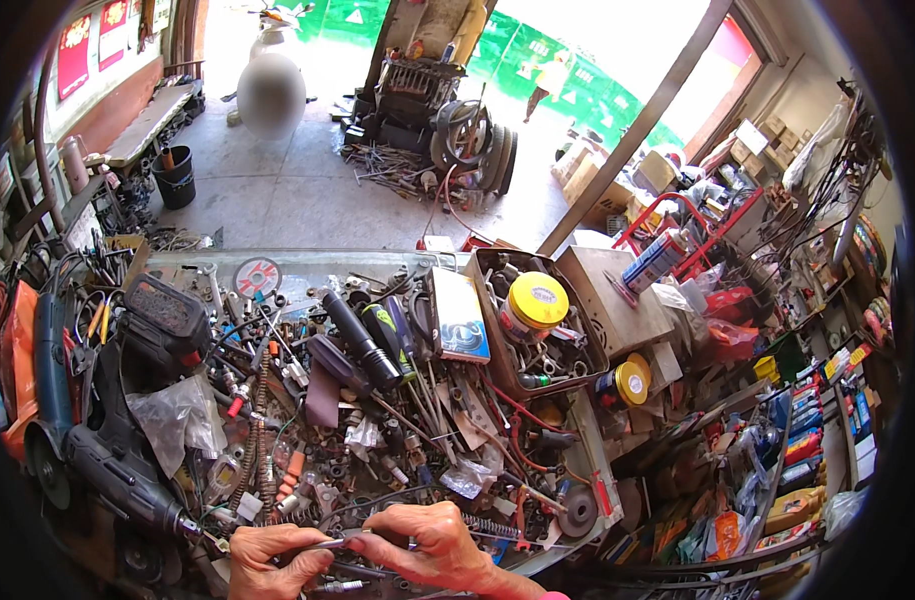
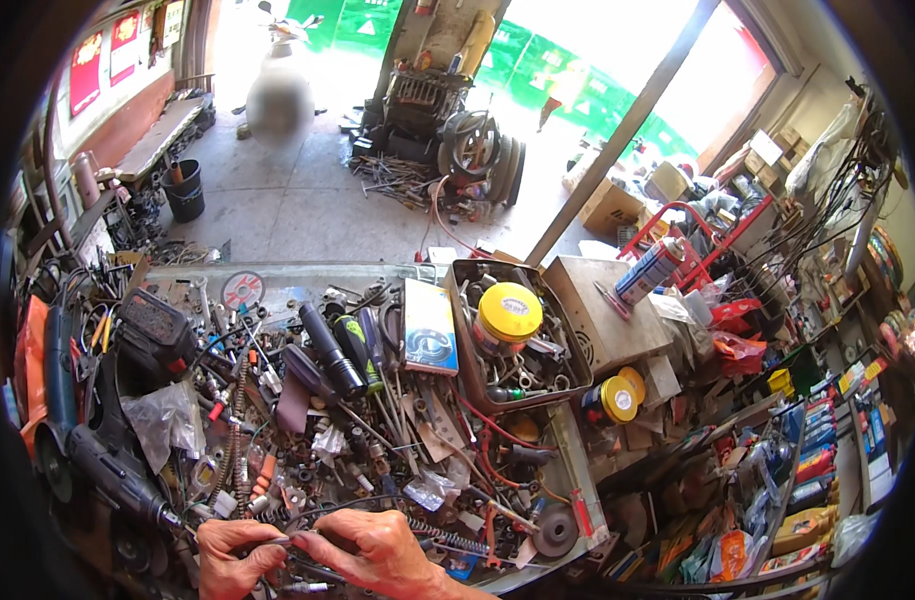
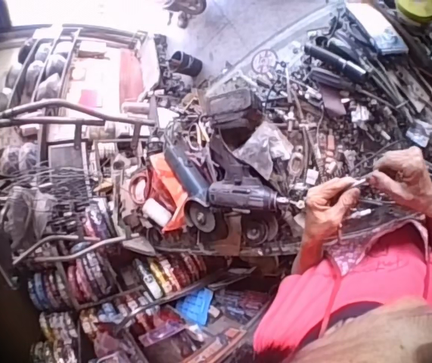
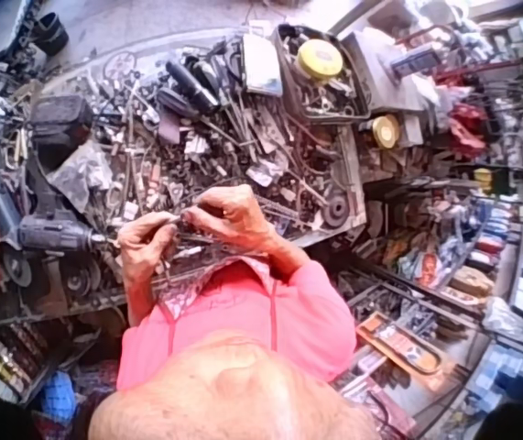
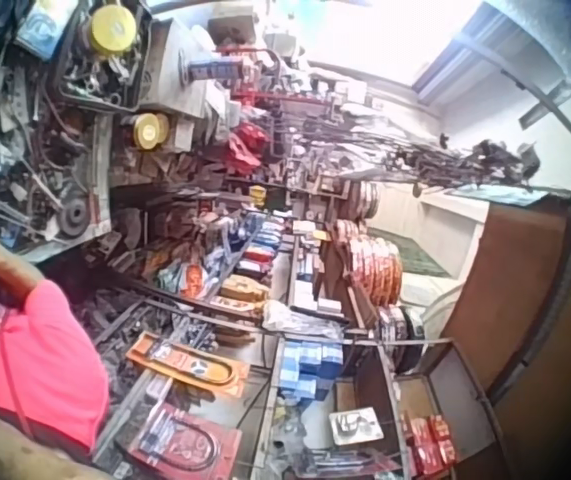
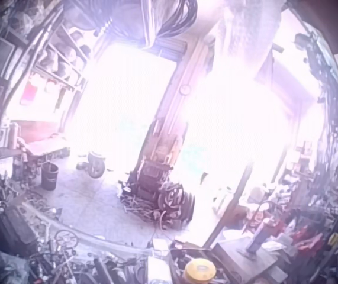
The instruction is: The person assembles small mechanical components on a cluttered workbench. They use a screwdriver to tighten a screw into a metal part, then attach a spring and other small pieces. The person repeatedly picks up, examines, and manipulates various tools and parts throughout the process.
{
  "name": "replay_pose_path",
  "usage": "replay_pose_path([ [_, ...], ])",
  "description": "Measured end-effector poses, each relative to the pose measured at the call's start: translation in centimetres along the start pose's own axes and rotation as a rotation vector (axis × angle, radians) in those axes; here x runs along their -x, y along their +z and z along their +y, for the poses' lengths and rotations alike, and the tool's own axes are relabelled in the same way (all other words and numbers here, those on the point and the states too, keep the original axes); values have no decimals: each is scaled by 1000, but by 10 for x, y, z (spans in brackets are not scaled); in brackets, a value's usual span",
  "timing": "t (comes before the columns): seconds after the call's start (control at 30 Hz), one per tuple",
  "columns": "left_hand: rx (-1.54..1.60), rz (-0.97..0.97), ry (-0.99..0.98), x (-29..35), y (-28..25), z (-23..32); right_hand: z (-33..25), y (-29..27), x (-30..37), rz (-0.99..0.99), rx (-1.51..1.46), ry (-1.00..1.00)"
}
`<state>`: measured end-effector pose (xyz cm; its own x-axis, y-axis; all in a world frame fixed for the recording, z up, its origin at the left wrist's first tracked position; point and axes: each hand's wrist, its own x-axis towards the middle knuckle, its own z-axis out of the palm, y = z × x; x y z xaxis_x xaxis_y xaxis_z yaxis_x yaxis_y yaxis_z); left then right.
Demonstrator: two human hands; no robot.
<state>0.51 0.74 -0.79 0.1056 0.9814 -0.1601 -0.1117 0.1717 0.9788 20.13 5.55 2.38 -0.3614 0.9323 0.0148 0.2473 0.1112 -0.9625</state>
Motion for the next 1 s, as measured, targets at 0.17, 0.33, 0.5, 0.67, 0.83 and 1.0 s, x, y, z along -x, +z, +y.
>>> replay_pose_path([
  [0.17,-16,-30,22,-2,1,-1,13,4,0,-8,110,-212],
  [0.33,-2,-12,-40,-2,2,6,3,0,0,8,4,-41],
  [0.5,-5,-25,-2,-1,2,0,12,3,2,-17,96,-131],
  [0.67,9,-26,9,-1,1,-4,10,3,1,-22,91,-128],
  [0.83,7,-14,19,-1,3,-1,9,4,1,-29,88,-102],
  [1.0,-4,-39,6,-2,3,1,15,4,2,-32,150,-189],
])
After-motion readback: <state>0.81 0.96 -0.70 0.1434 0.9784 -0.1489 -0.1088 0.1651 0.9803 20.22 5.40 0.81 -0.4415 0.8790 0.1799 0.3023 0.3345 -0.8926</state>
